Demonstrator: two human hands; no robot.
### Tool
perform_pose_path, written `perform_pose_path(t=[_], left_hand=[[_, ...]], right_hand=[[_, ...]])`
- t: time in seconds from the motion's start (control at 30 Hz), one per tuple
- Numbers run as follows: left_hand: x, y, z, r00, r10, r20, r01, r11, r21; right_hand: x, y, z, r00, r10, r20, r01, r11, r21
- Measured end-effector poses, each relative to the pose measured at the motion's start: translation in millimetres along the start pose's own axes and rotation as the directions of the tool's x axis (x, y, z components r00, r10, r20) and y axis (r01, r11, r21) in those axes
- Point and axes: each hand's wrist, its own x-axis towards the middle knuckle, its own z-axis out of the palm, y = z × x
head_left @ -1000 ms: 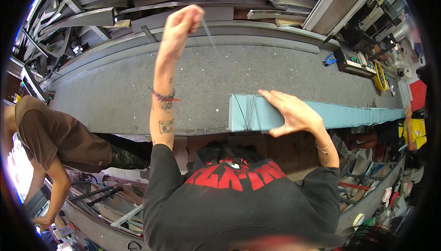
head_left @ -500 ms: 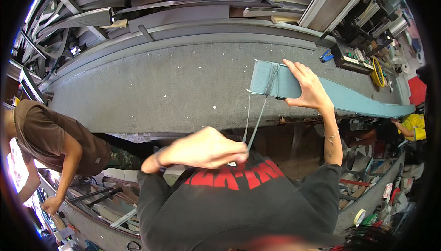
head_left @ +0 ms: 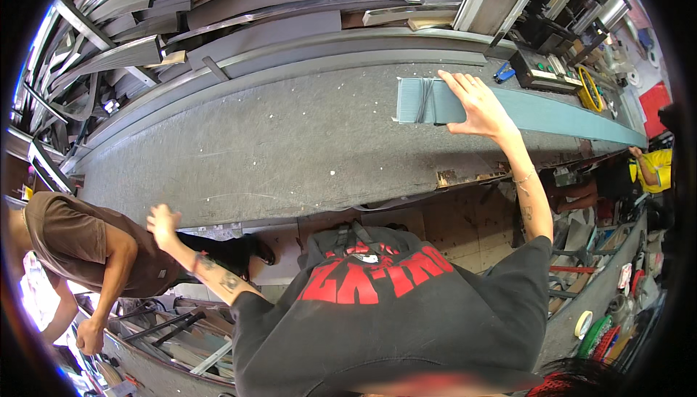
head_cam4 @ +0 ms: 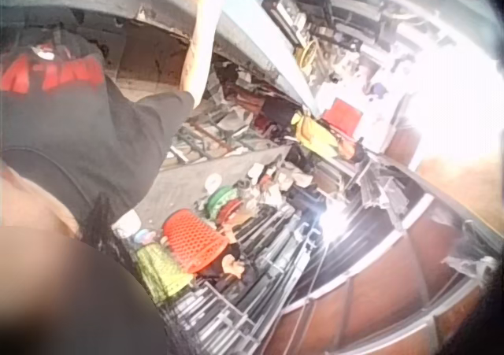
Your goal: The person assembles a window frame by inserting small black plastic clips into a long teal profile on a workbench. They repeatedly pick clips from a yellow bowl, place them into the profile, and adjust the profile's position. The person also uses a thin wire to pull or align components within the profile.
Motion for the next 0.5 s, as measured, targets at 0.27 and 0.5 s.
perform_pose_path(t=[0.27,0.5], left_hand=[[-143,302,-135,0.556,0.401,-0.728,-0.695,-0.257,-0.672],[-240,307,-217,0.133,0.72,-0.681,-0.512,-0.538,-0.67]], right_hand=[[-7,-20,-54,0.997,-0.007,-0.072,0.009,1.0,0.027],[-13,-21,-77,0.99,-0.001,-0.138,0.008,0.999,0.051]])
